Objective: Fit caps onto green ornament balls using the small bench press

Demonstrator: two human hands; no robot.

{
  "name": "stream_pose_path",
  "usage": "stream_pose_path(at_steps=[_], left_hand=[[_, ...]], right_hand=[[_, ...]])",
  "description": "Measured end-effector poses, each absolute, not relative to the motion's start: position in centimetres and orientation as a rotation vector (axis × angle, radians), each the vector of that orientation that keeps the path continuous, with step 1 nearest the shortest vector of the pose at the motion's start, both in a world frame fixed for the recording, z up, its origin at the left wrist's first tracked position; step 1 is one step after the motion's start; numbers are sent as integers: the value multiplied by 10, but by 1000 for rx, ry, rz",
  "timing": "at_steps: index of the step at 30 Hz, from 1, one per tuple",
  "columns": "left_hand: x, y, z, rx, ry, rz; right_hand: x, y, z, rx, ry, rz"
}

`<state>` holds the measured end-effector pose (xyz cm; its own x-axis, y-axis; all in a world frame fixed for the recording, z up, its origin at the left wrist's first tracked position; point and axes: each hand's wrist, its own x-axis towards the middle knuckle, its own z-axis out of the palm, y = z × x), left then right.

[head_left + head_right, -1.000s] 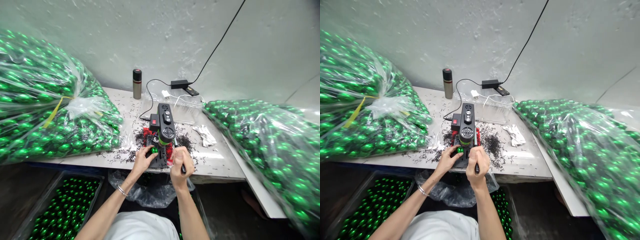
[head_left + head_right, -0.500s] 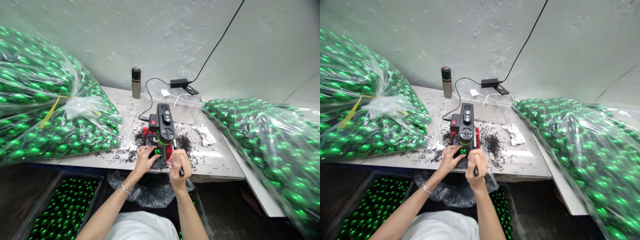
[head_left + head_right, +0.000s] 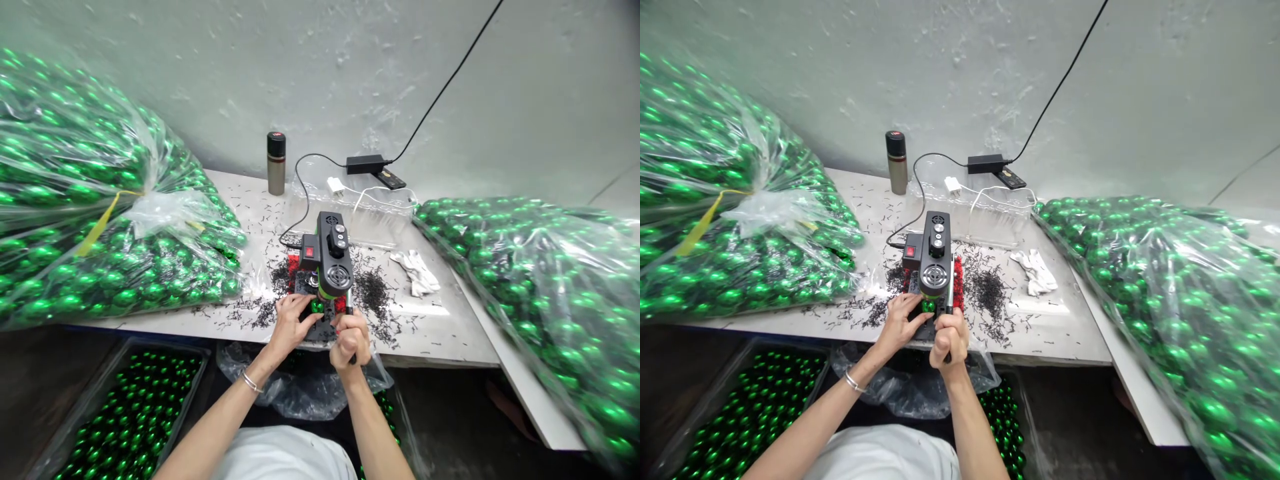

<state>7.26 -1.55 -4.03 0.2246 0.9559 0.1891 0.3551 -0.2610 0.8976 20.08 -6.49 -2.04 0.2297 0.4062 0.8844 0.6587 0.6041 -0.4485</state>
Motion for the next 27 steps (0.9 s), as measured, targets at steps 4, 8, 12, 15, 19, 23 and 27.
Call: stream_pose_path(at_steps=[4,8,12,15,19,23,27], left_hand=[[73,-15,-42,1812,1248,996],[73,-14,-44,1866,1242,999],[72,-14,-43,1885,1237,996],[73,-13,-43,1873,1236,999],[77,-10,-43,1806,1227,1036],[72,-24,-39,1676,1207,1187],[50,-67,-44,1763,1014,1086]], right_hand=[[201,-63,-25,-974,-1388,-202],[204,-63,-24,-973,-1405,-201],[205,-64,-22,-969,-1500,-223],[203,-65,-13,-970,-1511,-238],[199,-67,24,-1018,-1342,-123],[197,-69,68,-1145,-1229,106],[194,-69,80,-1124,-1185,121]])
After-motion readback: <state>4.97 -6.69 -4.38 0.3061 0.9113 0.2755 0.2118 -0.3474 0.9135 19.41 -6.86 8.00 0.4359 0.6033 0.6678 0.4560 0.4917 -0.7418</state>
